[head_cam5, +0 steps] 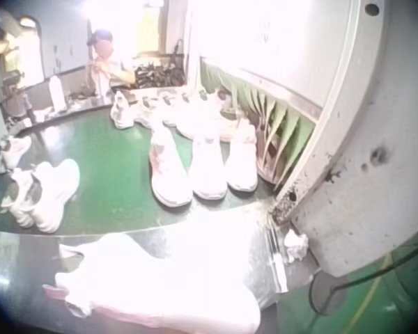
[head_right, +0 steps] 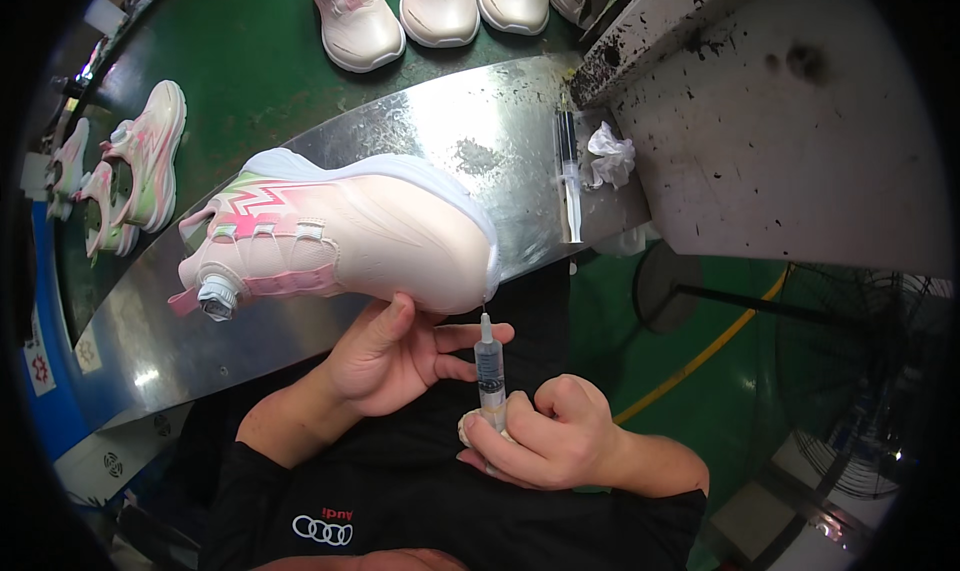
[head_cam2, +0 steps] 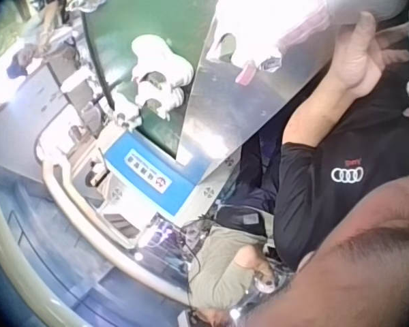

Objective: The person picks up shoes one at a time from a conveyor belt, applies adhesive along the shoe seams using a syringe, and places each shoe back onto the conveyor belt.

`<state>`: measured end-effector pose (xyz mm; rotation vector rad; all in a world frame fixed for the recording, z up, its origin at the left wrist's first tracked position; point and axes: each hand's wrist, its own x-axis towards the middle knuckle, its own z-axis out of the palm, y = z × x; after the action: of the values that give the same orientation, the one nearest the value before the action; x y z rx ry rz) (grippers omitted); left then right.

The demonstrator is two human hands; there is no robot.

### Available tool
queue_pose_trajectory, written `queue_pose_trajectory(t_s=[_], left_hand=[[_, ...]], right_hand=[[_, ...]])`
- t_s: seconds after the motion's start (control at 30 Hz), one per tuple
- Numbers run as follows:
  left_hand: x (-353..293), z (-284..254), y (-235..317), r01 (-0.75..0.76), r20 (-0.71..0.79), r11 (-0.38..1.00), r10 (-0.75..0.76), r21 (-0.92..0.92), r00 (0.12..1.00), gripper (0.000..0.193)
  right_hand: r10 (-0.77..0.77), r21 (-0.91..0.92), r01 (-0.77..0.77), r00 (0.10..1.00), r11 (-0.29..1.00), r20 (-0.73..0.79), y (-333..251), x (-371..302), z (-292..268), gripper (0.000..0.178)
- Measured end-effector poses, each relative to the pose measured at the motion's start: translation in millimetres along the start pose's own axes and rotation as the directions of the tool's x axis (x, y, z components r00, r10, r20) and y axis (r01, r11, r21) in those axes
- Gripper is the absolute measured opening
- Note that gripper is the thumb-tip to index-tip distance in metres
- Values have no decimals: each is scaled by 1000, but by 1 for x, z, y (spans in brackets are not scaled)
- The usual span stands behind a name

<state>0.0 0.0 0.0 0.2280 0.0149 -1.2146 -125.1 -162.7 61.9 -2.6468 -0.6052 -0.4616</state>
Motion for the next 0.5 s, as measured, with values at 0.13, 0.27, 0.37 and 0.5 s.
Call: queue_pose_trajectory(t_s=[0.13, 0.27, 0.37, 0.5], left_hand=[[-4, 3, 3, -28, -24, 1000, 28, 11, 999, 43], [-2, 1, 4, -36, -1, 999, 36, 19, 999, 41], [-1, -6, 2, 18, -39, 989, -12, 146, 999, 60], [-27, -14, -6, 49, -77, 970, -32, 237, 997, 59]], right_hand=[[6, 3, -7, 1000, 1000, 27, -4, 4, 3, 31], [1, 38, -4, 997, 999, 76, -5, 4, -3, 31], [-25, 104, 44, 983, 994, -181, 0, -3, 0, 31], [21, 124, 7, 975, 992, -223, 32, 0, 13, 39]])
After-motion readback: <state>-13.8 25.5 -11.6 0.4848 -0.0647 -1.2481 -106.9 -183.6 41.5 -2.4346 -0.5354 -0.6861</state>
